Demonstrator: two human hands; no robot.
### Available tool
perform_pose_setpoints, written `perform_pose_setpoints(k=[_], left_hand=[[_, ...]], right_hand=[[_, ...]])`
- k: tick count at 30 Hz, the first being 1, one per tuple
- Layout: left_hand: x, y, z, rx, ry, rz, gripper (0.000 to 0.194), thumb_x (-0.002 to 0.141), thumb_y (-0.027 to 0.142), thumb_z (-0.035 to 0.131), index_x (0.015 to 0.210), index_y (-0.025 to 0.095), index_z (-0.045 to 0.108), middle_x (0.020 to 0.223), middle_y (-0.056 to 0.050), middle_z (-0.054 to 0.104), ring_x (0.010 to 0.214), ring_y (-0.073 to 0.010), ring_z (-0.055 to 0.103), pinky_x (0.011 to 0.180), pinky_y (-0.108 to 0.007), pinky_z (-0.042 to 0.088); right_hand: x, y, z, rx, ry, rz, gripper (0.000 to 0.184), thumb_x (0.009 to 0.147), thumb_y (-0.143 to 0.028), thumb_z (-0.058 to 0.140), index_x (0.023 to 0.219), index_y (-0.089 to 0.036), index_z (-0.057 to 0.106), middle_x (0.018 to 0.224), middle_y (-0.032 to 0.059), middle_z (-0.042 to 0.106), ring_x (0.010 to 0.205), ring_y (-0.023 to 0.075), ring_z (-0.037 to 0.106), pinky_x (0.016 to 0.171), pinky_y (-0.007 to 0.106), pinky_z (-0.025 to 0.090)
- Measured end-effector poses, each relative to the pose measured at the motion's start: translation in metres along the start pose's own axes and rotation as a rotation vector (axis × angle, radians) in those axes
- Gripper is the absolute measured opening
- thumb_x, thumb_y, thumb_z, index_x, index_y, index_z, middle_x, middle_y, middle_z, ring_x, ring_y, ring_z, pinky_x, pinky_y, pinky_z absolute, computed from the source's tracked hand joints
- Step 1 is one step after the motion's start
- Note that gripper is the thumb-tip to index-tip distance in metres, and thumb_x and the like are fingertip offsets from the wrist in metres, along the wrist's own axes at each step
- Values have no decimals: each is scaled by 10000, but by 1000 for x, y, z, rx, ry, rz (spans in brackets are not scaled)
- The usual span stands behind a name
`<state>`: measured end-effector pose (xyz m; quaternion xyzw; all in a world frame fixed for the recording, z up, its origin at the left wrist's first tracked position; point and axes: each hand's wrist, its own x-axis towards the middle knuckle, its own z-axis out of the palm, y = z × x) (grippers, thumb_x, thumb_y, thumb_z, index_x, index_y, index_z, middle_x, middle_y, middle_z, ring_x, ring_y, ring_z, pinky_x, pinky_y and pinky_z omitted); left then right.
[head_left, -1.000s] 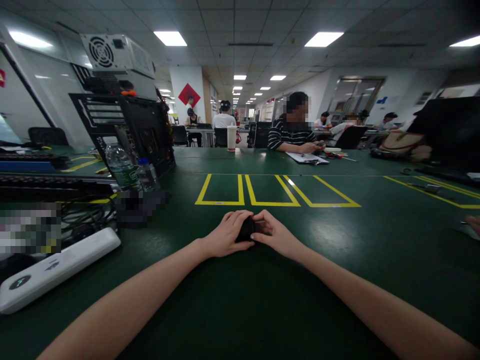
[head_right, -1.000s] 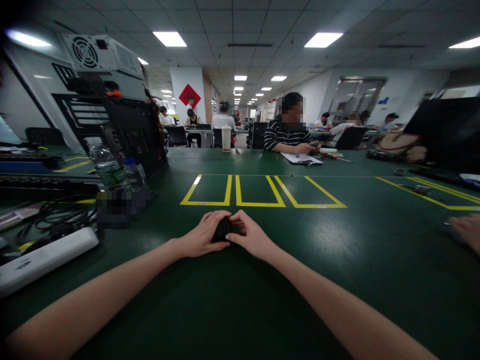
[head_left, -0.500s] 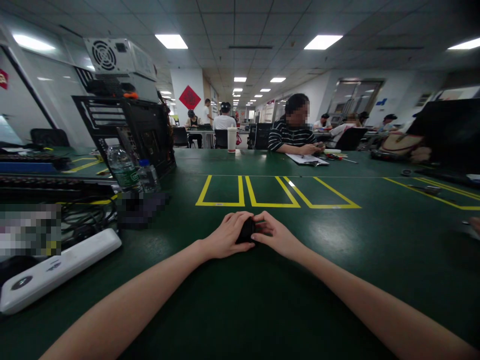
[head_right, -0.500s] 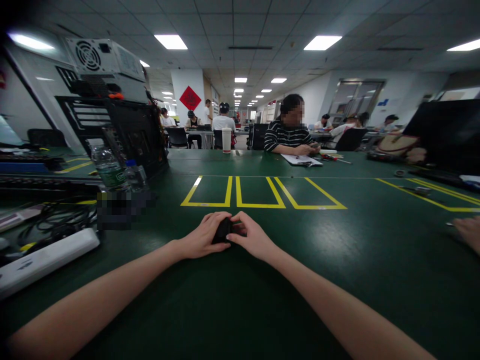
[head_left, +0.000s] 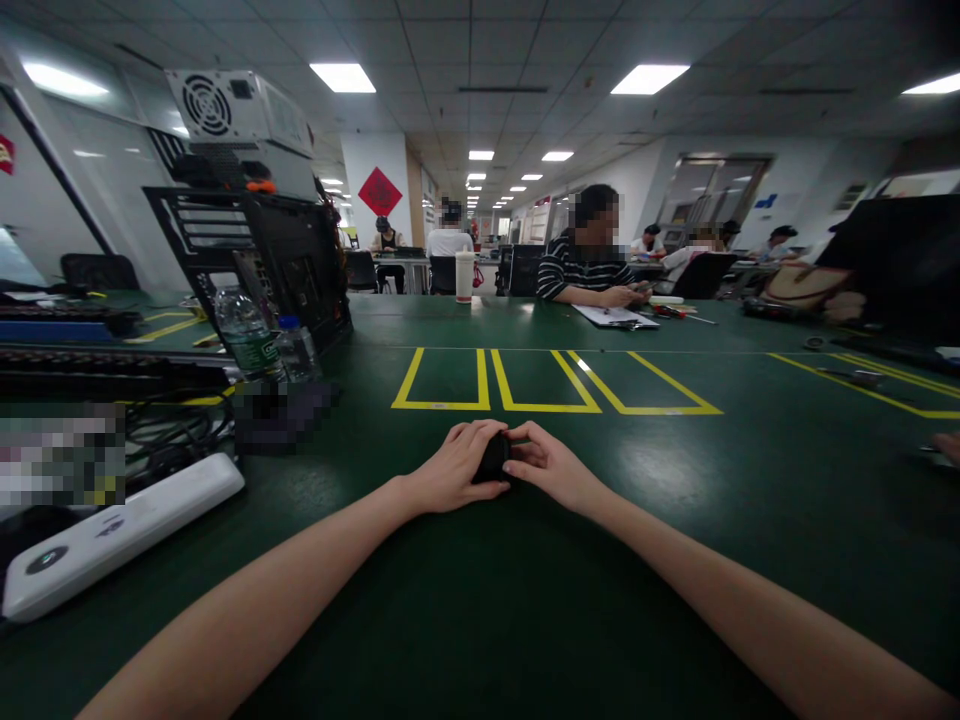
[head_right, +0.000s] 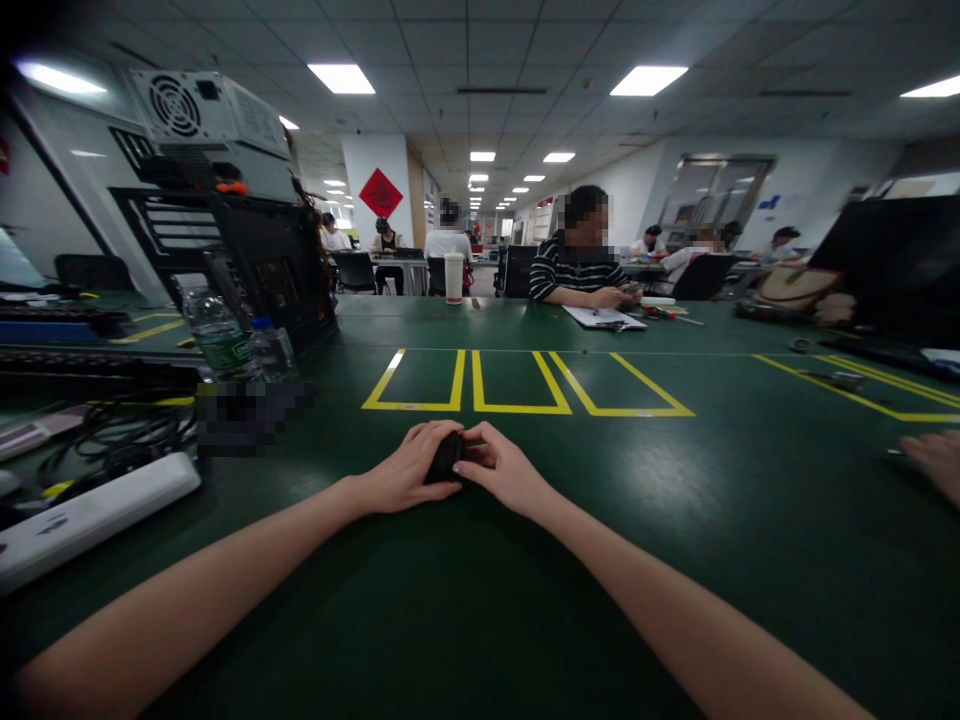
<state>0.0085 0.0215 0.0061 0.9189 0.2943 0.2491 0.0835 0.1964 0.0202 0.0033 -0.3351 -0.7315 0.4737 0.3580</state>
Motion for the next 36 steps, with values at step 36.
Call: perform_pose_setpoints(k=[36], left_hand=[[0, 1, 0, -7, 10, -21, 576, 768, 381, 493, 1234, 209, 200, 1218, -87, 369, 1122, -218, 358, 971, -401, 241]], right_hand=[[1, 2, 2, 37, 7, 17, 262, 697, -237, 584, 916, -221, 441, 977, 8, 493, 938, 173, 522, 777, 346, 452]])
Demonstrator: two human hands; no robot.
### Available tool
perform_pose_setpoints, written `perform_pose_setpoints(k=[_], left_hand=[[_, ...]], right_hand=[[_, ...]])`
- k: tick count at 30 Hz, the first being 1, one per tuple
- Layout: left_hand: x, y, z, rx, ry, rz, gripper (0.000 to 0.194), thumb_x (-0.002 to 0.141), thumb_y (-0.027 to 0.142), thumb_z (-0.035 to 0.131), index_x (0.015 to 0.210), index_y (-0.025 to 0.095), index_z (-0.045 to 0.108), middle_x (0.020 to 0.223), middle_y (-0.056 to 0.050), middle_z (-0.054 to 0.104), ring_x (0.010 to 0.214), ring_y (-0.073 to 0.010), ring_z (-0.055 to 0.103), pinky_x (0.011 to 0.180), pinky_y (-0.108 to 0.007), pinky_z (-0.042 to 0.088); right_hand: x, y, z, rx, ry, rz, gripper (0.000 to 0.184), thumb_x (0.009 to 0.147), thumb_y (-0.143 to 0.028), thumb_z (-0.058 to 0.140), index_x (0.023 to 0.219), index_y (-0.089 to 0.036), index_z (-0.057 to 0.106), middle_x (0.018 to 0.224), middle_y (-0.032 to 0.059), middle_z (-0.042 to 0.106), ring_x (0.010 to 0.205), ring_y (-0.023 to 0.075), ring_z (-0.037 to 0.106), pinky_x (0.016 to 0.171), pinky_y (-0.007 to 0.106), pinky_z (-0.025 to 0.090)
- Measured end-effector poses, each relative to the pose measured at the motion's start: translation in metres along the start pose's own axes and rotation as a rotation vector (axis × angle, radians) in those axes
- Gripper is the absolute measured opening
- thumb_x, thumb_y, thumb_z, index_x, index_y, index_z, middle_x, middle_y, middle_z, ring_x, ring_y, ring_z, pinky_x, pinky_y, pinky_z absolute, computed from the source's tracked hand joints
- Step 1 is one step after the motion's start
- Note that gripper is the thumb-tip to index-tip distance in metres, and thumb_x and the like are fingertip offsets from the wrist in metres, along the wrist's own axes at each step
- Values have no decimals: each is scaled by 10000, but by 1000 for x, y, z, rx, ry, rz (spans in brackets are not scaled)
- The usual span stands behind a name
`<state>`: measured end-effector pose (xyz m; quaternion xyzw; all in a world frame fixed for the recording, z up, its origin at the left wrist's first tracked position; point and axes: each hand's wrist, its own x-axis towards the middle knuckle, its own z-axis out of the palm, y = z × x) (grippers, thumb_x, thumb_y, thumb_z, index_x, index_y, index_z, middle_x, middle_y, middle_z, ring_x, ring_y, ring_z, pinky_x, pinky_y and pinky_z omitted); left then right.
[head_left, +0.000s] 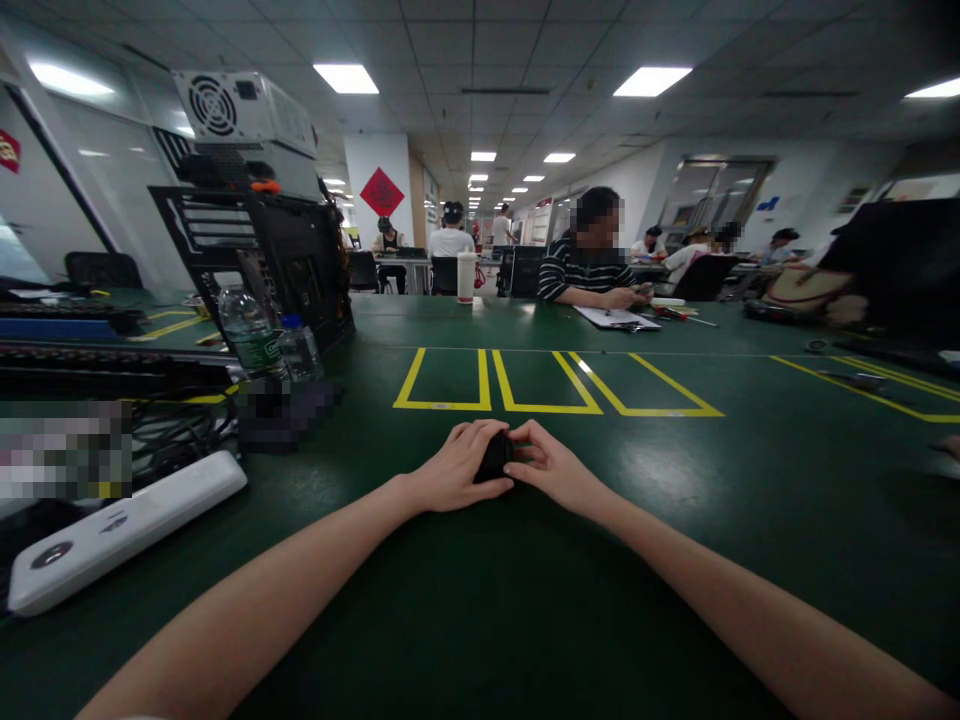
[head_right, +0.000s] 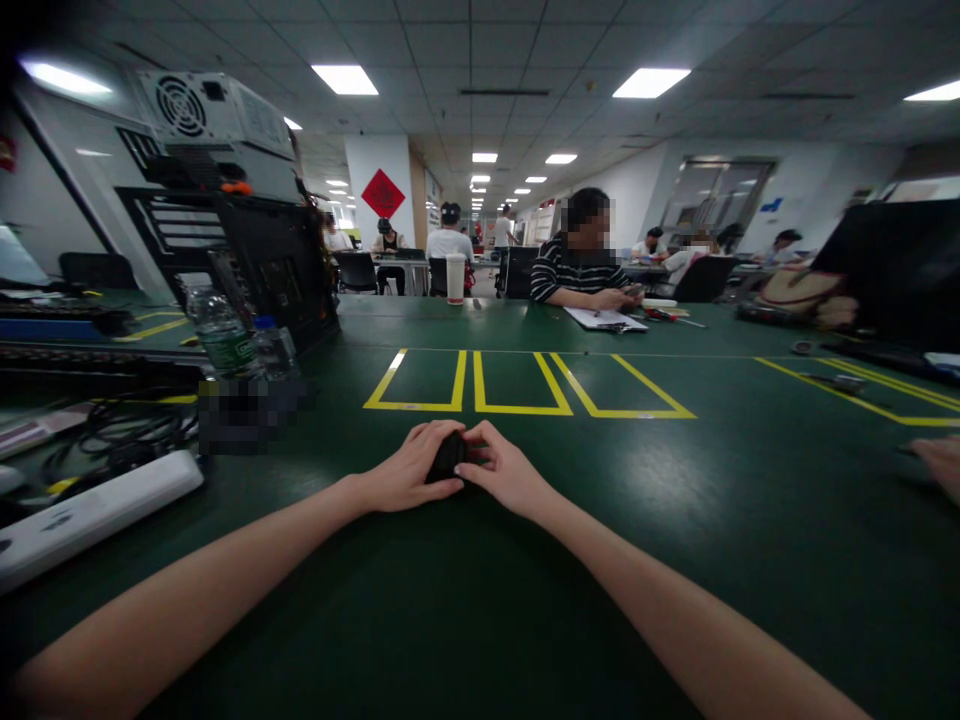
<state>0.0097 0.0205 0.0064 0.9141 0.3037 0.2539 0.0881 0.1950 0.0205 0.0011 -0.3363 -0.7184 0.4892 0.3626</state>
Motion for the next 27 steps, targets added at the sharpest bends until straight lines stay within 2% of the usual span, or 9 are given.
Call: perform_pose_setpoints(k=[2, 7, 13, 17, 20, 24, 27], left_hand=[[0, 0, 1, 3, 5, 0, 571, 770, 379, 489, 1233, 210, 201, 1218, -87, 369, 1123, -219, 355, 970, -404, 240], [0, 0, -1, -5, -7, 3, 602, 761, 394, 492, 1244, 209, 184, 1230, -85, 354, 1130, -222, 347, 981, -402, 225], [0, 2, -2, -18, -16, -27, 533, 794, 350, 441, 1242, 217, 184, 1196, -73, 387, 1102, -211, 377, 975, -392, 233], [0, 1, -1, -13, -17, -29, 519, 794, 356, 436, 1233, 223, 192, 1193, -71, 392, 1098, -216, 382, 968, -398, 239], [0, 1, -1, -9, -10, -18, 506, 796, 350, 434, 1226, 222, 199, 1199, -70, 386, 1103, -213, 378, 968, -390, 242], [0, 2, -3, -7, -23, -18, 555, 777, 354, 463, 1238, 224, 182, 1204, -74, 380, 1105, -223, 376, 971, -408, 239], [0, 3, -3, -9, -17, -14, 589, 759, 356, 490, 1241, 215, 183, 1209, -78, 373, 1105, -223, 373, 973, -405, 241]], right_hand=[[-1, -1, 1, 16, -8, -28, 286, 686, -218, 597, 921, -229, 434, 970, -2, 489, 956, 166, 518, 817, 347, 437], [1, 0, 1, 64, 16, -31, 169, 742, -279, 534, 876, -215, 453, 908, -5, 509, 890, 147, 540, 823, 350, 428], [4, 1, -1, 67, 31, 116, 281, 741, -307, 533, 987, -211, 438, 1000, 33, 501, 940, 174, 519, 824, 389, 434], [1, -2, -1, 48, -16, 26, 246, 720, -242, 566, 934, -203, 453, 989, 15, 500, 952, 162, 516, 874, 375, 410], [-2, -4, 0, 61, -31, -10, 293, 696, -215, 595, 942, -219, 435, 1002, 10, 494, 969, 163, 513, 878, 369, 413], [-2, -3, 0, 86, -10, 77, 227, 748, -313, 527, 940, -229, 442, 986, 19, 526, 953, 177, 524, 844, 399, 431], [1, 0, 1, 100, 27, 85, 204, 757, -341, 508, 916, -226, 450, 931, 13, 540, 910, 175, 538, 817, 400, 444]])
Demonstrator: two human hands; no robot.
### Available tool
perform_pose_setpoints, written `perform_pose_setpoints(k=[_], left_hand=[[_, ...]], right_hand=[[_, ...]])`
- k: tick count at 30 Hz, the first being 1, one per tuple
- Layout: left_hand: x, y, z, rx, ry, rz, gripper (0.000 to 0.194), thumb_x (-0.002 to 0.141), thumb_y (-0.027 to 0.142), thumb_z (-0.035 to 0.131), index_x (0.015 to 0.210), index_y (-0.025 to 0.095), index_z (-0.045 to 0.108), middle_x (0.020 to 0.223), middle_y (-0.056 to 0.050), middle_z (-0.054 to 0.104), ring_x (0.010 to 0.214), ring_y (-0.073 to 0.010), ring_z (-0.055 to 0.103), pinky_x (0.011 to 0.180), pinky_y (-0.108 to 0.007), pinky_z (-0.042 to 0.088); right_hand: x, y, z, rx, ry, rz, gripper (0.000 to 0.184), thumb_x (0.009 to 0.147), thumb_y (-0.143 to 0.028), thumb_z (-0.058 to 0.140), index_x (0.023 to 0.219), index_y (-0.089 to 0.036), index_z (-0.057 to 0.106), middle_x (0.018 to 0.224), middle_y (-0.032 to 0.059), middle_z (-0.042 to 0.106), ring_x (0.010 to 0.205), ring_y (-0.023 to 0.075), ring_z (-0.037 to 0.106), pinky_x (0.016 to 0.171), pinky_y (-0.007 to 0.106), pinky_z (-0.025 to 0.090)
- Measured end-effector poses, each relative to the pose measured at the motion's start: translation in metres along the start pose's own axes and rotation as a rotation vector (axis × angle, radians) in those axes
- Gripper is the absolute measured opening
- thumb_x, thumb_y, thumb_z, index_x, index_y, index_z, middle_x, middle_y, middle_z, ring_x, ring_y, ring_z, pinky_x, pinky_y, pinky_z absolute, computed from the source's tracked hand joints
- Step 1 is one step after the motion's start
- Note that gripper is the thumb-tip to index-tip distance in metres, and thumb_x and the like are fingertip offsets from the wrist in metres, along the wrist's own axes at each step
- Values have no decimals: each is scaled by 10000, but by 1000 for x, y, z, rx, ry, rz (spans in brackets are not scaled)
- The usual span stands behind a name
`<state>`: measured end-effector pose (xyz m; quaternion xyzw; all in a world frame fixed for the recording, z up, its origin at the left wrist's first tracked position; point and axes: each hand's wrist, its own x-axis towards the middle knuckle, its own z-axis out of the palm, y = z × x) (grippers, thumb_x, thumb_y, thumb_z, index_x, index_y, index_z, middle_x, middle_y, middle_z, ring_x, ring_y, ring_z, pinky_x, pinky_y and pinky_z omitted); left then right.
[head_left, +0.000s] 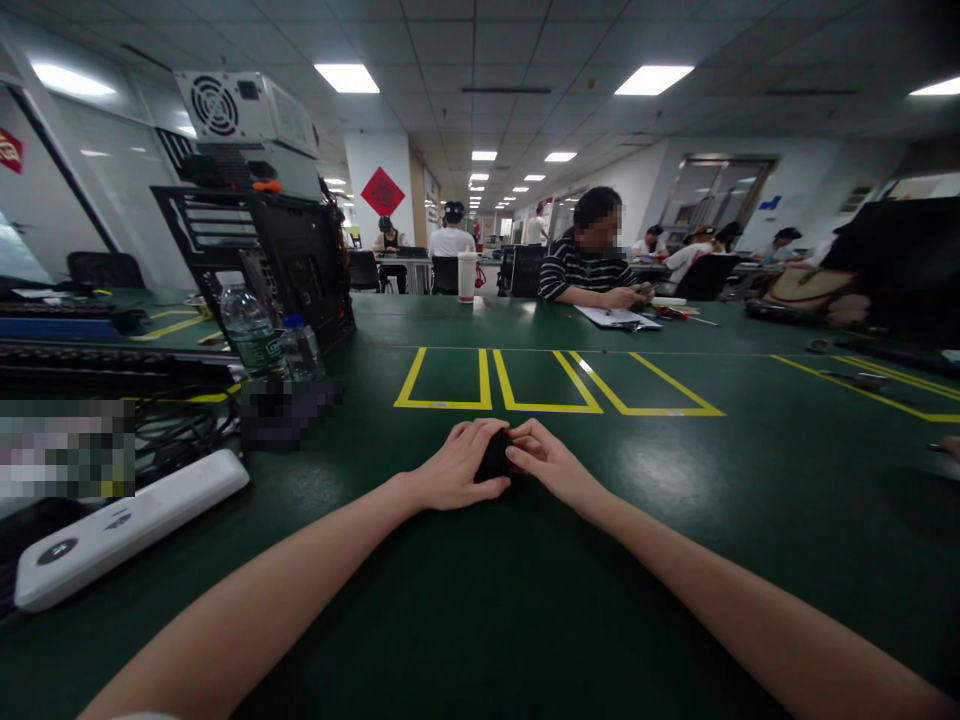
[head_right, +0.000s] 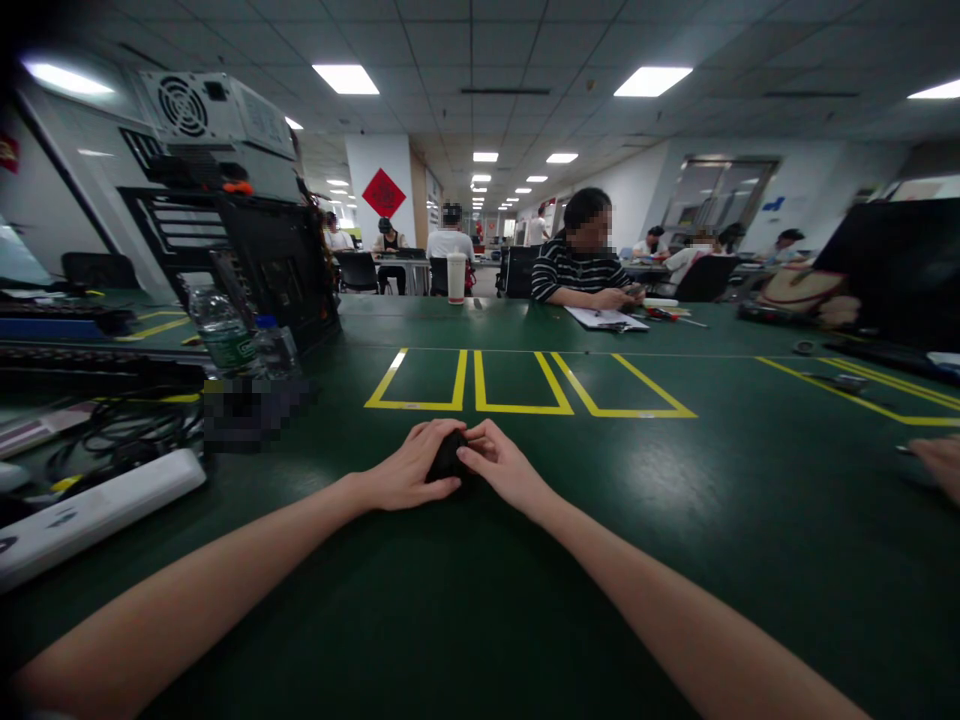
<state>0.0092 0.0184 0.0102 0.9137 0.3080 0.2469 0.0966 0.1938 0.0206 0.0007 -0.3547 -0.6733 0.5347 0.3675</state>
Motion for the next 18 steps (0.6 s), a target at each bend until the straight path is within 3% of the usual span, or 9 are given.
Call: perform_pose_setpoints(k=[6, 11, 18], left_hand=[[1, -1, 3, 12, 9, 2, 592, 752, 349, 495, 1237, 199, 191, 1190, -86, 381, 1099, -220, 376, 982, -408, 222], [0, -1, 3, 19, 6, 0, 579, 754, 348, 490, 1233, 204, 197, 1188, -87, 384, 1096, -222, 378, 973, -407, 230], [0, 0, 0, 16, -3, 12, 649, 725, 363, 529, 1245, 205, 173, 1215, -92, 363, 1122, -229, 357, 986, -413, 211]], right_hand=[[2, 2, 0, -33, -17, -33, 258, 761, -282, 511, 1001, -219, 439, 1026, 31, 503, 994, 167, 492, 879, 388, 400], [-1, -1, -1, -60, -45, -105, 266, 705, -233, 585, 930, -210, 444, 989, 17, 501, 970, 161, 506, 874, 374, 406], [1, 0, 0, -37, -7, -66, 175, 745, -291, 533, 881, -219, 450, 949, 4, 522, 928, 155, 530, 842, 368, 430]])
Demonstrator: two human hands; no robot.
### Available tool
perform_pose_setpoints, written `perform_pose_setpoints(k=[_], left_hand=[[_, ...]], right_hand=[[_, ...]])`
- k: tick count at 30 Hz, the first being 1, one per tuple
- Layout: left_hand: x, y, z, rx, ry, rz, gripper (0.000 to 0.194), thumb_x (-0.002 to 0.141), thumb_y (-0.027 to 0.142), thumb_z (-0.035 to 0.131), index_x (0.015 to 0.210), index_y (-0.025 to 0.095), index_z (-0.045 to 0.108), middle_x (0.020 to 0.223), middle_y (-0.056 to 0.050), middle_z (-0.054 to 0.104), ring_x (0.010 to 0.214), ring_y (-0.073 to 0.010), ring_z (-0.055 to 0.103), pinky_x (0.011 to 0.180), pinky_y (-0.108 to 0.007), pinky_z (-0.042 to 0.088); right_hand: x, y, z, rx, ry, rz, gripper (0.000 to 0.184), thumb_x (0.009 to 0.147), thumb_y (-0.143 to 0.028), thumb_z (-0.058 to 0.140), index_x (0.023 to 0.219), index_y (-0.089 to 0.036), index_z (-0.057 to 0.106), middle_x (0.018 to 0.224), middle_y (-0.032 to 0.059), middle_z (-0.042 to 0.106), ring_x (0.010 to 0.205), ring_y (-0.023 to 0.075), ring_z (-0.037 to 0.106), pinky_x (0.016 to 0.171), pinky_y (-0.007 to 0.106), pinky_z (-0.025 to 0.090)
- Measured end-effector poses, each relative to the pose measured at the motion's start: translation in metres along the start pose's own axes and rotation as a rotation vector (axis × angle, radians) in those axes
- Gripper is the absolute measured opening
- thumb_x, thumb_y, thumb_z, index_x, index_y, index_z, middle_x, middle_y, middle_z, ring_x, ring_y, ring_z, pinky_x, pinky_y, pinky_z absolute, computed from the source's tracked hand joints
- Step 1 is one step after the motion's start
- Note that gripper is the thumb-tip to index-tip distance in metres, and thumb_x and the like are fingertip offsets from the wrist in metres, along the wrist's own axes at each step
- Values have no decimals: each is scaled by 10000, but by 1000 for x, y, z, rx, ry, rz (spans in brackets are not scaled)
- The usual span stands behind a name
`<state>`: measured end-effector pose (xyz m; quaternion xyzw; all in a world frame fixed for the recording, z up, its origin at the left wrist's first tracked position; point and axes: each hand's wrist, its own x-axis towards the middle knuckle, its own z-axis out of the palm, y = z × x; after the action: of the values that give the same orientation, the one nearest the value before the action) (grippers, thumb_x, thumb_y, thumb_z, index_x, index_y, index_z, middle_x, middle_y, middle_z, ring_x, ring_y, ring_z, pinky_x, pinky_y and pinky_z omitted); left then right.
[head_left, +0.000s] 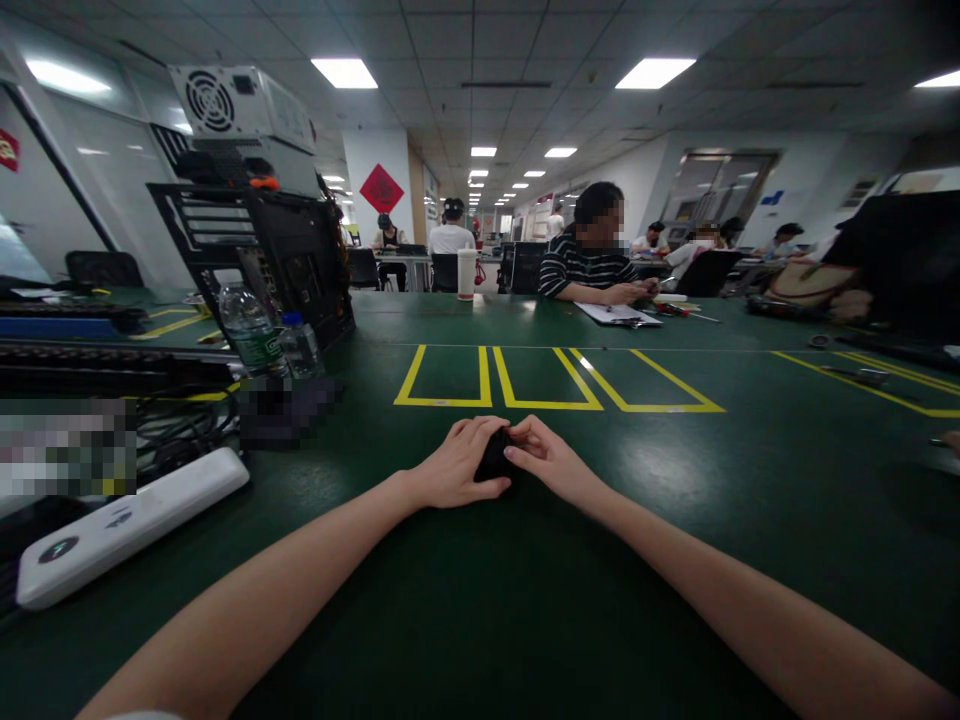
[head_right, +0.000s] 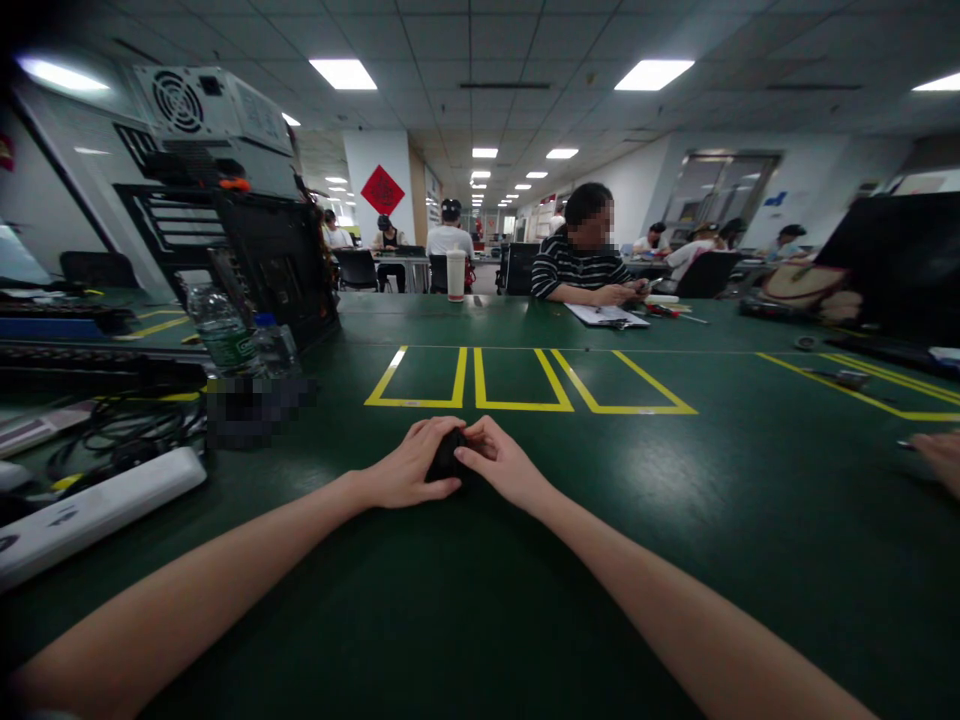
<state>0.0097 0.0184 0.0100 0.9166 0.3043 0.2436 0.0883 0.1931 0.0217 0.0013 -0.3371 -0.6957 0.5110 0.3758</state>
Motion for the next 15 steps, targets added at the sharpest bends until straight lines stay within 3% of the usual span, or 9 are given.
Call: perform_pose_setpoints(k=[6, 15], left_hand=[[1, -3, 3, -7, 9, -6, 651, 714, 327, 544, 1239, 227, 173, 1204, -80, 379, 1123, -236, 360, 976, -427, 219], [0, -4, 4, 5, 12, -6, 641, 714, 316, 543, 1231, 219, 177, 1203, -89, 378, 1124, -237, 362, 972, -424, 223]], right_hand=[[-1, -3, 1, -44, 17, 33, 244, 759, -279, 511, 983, -212, 442, 989, 27, 501, 964, 165, 503, 866, 382, 410], [1, 3, 0, 0, -26, -72, 226, 715, -259, 570, 891, -219, 433, 918, -3, 502, 936, 154, 521, 851, 352, 419]])
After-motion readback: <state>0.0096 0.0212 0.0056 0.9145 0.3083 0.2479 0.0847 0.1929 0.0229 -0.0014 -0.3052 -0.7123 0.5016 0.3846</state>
